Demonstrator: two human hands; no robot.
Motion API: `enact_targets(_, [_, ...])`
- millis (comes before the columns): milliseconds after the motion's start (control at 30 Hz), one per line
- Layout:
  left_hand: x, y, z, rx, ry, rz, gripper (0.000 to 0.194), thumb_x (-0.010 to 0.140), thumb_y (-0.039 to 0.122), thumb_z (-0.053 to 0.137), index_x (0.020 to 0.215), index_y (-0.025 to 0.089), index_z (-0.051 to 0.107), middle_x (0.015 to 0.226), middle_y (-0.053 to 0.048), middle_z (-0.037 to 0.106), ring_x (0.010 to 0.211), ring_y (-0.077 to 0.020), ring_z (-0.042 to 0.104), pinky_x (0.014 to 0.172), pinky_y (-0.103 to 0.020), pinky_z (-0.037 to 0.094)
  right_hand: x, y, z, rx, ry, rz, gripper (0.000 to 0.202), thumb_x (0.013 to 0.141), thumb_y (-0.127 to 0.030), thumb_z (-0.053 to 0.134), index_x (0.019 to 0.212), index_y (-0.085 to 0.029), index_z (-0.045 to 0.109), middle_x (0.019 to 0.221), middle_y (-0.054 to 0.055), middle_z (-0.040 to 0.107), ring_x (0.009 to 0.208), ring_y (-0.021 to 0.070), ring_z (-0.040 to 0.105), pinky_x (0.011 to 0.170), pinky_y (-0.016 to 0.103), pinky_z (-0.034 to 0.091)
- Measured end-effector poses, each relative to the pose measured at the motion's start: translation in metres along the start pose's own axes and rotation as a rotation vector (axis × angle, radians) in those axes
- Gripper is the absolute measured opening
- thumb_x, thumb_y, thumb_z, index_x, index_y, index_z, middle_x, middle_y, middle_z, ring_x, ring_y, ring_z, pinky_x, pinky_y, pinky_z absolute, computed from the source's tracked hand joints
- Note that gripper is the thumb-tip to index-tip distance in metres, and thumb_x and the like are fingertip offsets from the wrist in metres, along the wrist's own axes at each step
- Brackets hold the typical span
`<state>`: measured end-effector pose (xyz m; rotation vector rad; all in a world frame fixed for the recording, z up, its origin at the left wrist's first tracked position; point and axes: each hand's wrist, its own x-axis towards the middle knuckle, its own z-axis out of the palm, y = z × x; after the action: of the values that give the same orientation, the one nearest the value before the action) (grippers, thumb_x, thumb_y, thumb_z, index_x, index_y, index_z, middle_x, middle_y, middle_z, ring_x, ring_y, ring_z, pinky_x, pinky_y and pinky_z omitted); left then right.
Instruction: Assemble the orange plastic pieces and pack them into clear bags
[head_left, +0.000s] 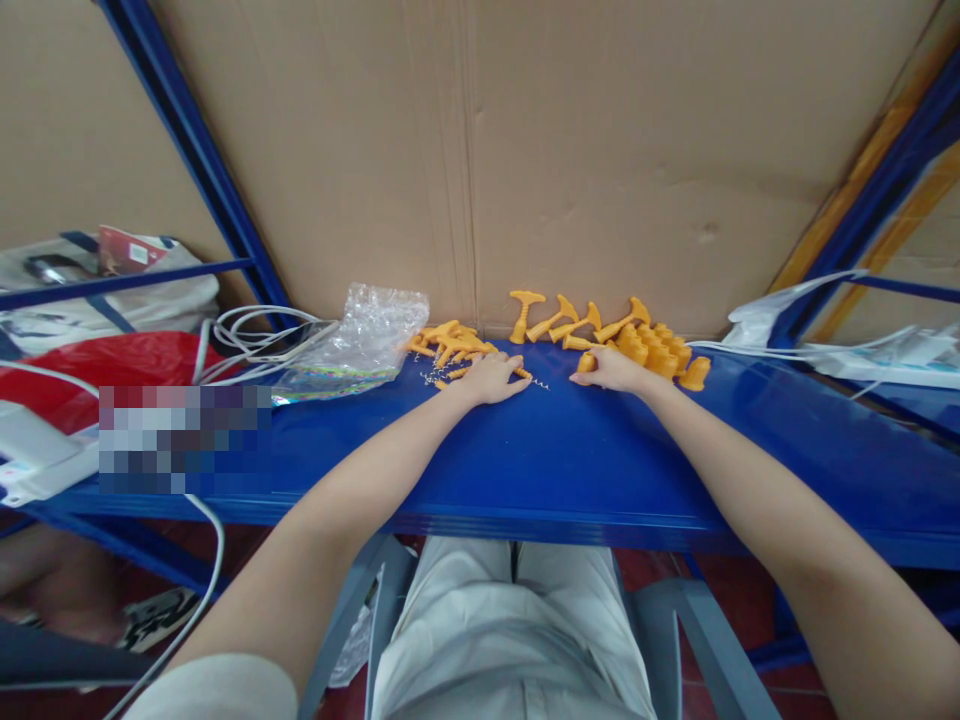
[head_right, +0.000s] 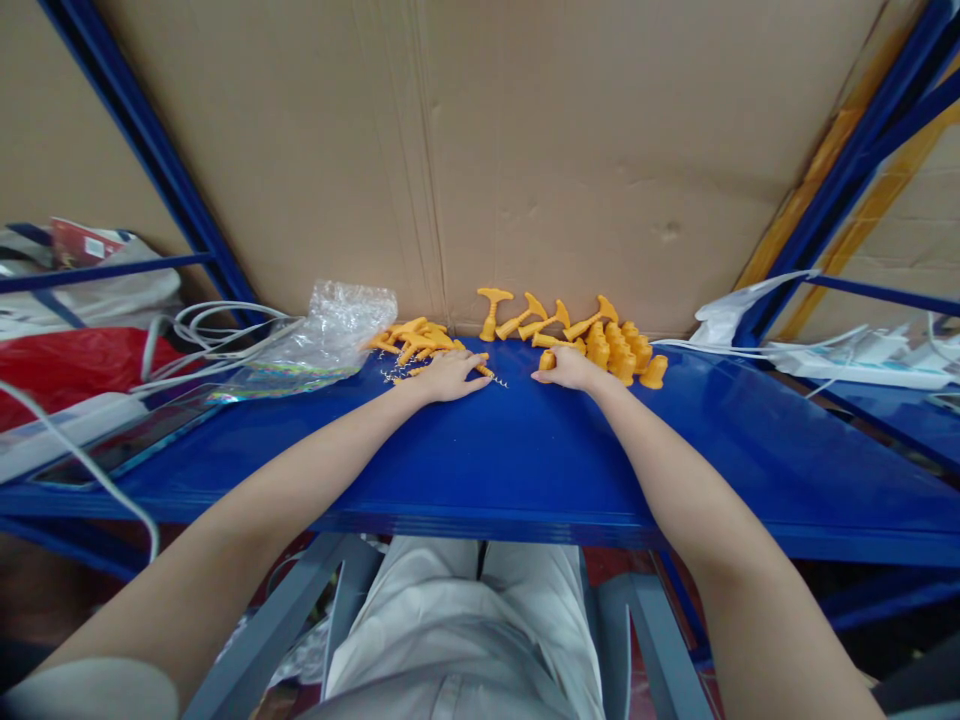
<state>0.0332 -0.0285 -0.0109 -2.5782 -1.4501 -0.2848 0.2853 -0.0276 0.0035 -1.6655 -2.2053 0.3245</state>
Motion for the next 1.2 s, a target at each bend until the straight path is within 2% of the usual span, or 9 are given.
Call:
enact_targets(133, [-0.001, 0.003, -0.006, 0.090, 0.004, -0.059, 0.040, 0.095, 0.042, 0.043, 0.121, 0.018, 0.063, 0.121, -0.014, 0.066, 0.117, -0.0298, 0.058, 0.094, -0.040, 0.044, 0.003, 0.000, 0.007, -0.034, 0.073, -0.016, 0.022, 0.080, -0.038, 0.065, 0.071, -0.018, 0.060, 0.065, -0.002, 0.064, 0.061, 0.0138, 0.059, 0.060, 0.024, 0.045])
enact_targets(233, [0.000, 0.004, -0.010, 0.111, -0.039, -0.078, 0.039, 0.096, 0.038, 0.040, 0.116, 0.016, 0.065, 0.116, -0.014, 0.069, 0.112, -0.0285, 0.062, 0.092, -0.038, 0.046, 0.004, -0.006, 0.011, -0.159, 0.105, 0.019, 0.022, 0.083, -0.039, 0.064, 0.077, -0.017, 0.063, 0.078, 0.005, 0.070, 0.072, 0.0192, 0.065, 0.067, 0.028, 0.049])
enact_targets(333, [0.001, 0.003, -0.012, 0.102, -0.060, -0.097, 0.038, 0.095, 0.037, 0.042, 0.116, 0.016, 0.064, 0.113, -0.013, 0.071, 0.108, -0.0279, 0.065, 0.091, -0.037, 0.047, 0.001, -0.015, 0.012, -0.275, 0.100, -0.015, 0.022, 0.087, -0.036, 0.060, 0.088, -0.015, 0.065, 0.096, 0.013, 0.072, 0.089, 0.0254, 0.068, 0.079, 0.032, 0.051])
enact_targets(467, [0.000, 0.003, -0.012, 0.067, -0.046, -0.133, 0.033, 0.090, 0.036, 0.048, 0.112, 0.017, 0.064, 0.110, -0.011, 0.071, 0.105, -0.0276, 0.066, 0.089, -0.036, 0.048, -0.006, -0.027, 0.012, -0.389, 0.079, -0.021, 0.026, 0.092, -0.028, 0.051, 0.109, -0.014, 0.063, 0.123, 0.018, 0.066, 0.114, 0.0314, 0.063, 0.092, 0.040, 0.049])
enact_targets(567, [-0.001, 0.004, -0.013, 0.046, -0.016, -0.165, 0.033, 0.089, 0.036, 0.049, 0.112, 0.017, 0.063, 0.108, -0.010, 0.071, 0.105, -0.0283, 0.066, 0.089, -0.037, 0.049, -0.011, -0.034, 0.012, -0.435, 0.065, -0.023, 0.034, 0.093, -0.022, 0.045, 0.123, -0.017, 0.058, 0.137, 0.015, 0.060, 0.121, 0.0327, 0.059, 0.094, 0.045, 0.048])
enact_targets(633, [-0.001, 0.005, -0.014, 0.039, 0.001, -0.183, 0.034, 0.089, 0.036, 0.049, 0.115, 0.017, 0.061, 0.108, -0.011, 0.071, 0.105, -0.0286, 0.067, 0.089, -0.037, 0.050, -0.013, -0.037, 0.012, -0.461, 0.079, -0.016, 0.037, 0.092, -0.022, 0.045, 0.128, -0.015, 0.055, 0.138, 0.017, 0.059, 0.120, 0.0336, 0.060, 0.095, 0.047, 0.047])
enact_targets(800, [-0.002, 0.008, -0.016, 0.035, 0.030, -0.197, 0.035, 0.091, 0.035, 0.046, 0.119, 0.016, 0.058, 0.109, -0.012, 0.071, 0.105, -0.0284, 0.067, 0.090, -0.038, 0.050, -0.014, -0.039, 0.010, -0.475, 0.119, 0.042, 0.038, 0.091, -0.024, 0.051, 0.127, -0.012, 0.052, 0.120, 0.020, 0.069, 0.115, 0.0334, 0.063, 0.095, 0.044, 0.046])
enact_targets(967, [-0.003, 0.007, -0.018, 0.036, 0.040, -0.185, 0.034, 0.091, 0.035, 0.047, 0.118, 0.016, 0.058, 0.108, -0.012, 0.071, 0.104, -0.0286, 0.067, 0.089, -0.037, 0.050, -0.012, -0.034, 0.010, -0.479, 0.154, 0.033, 0.035, 0.091, -0.026, 0.052, 0.124, -0.015, 0.056, 0.123, 0.018, 0.068, 0.117, 0.0328, 0.062, 0.095, 0.044, 0.047])
enact_targets(1200, [-0.003, 0.006, -0.017, 0.073, 0.034, -0.186, 0.033, 0.093, 0.035, 0.046, 0.117, 0.016, 0.058, 0.108, -0.012, 0.071, 0.103, -0.0286, 0.067, 0.088, -0.037, 0.050, -0.015, -0.039, 0.007, -0.476, 0.166, 0.141, 0.031, 0.092, -0.026, 0.051, 0.120, -0.015, 0.059, 0.121, 0.018, 0.069, 0.114, 0.0321, 0.064, 0.092, 0.043, 0.047])
